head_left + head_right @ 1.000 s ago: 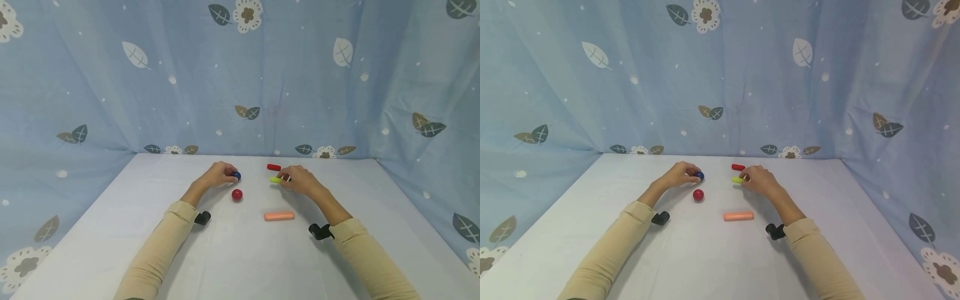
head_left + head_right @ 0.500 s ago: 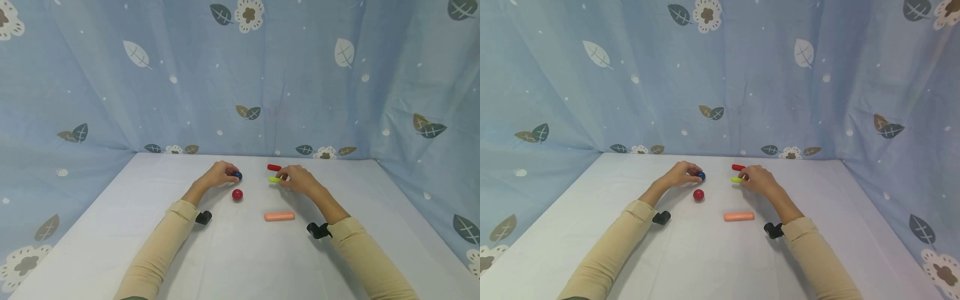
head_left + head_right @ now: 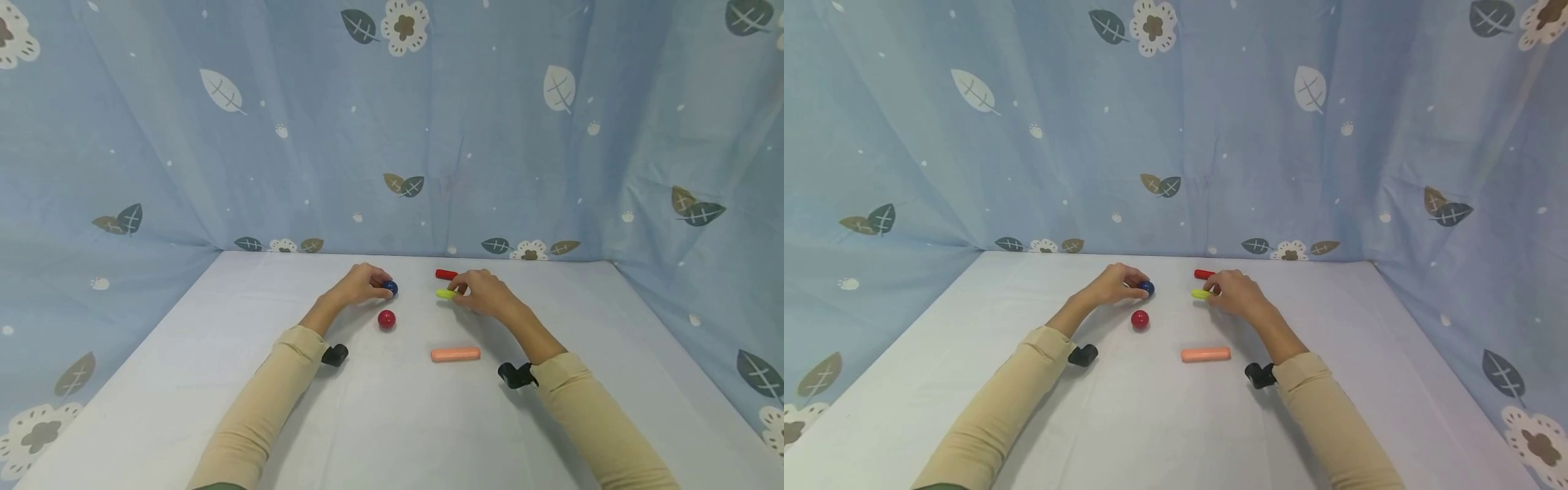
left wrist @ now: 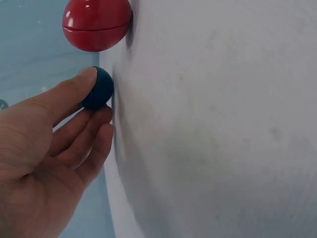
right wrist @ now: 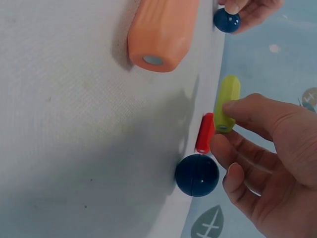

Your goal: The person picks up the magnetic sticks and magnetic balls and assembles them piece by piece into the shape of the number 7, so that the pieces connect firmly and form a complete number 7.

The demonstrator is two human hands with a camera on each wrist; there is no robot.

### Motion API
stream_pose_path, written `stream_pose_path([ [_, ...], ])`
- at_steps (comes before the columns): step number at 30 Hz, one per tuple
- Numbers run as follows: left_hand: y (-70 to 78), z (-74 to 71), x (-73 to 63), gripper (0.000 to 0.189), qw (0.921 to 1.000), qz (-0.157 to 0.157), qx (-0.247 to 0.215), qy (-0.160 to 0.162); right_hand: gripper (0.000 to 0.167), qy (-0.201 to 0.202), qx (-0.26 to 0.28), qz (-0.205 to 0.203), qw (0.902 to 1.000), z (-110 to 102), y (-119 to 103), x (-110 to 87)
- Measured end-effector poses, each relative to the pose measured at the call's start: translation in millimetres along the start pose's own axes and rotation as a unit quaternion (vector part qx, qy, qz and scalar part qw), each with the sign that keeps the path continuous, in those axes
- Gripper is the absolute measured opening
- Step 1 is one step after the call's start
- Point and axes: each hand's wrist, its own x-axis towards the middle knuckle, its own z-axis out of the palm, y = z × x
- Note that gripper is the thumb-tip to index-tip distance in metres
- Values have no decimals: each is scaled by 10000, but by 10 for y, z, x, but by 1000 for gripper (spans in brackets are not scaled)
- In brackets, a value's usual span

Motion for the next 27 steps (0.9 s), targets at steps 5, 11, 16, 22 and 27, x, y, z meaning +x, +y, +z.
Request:
stream_pose_path([
  [5,42,21,14,38,9999,24,-57,-90,26,-90,-27,33,10000,3,-2,25],
  [11,71,59,36,38,9997,125,-124,-181,26,-158,33,-4,9999,42,12,70],
  [16,95,80,59,38,9995,136,-103,-259,25,-160,82,-29,9998,55,-9,98],
  [22,129,81,68,37,9995,77,-66,-296,25,-155,101,-65,9998,73,-14,126],
  [27,117,72,62,37,9994,-7,-111,-331,24,-176,166,-53,9997,99,-11,139],
])
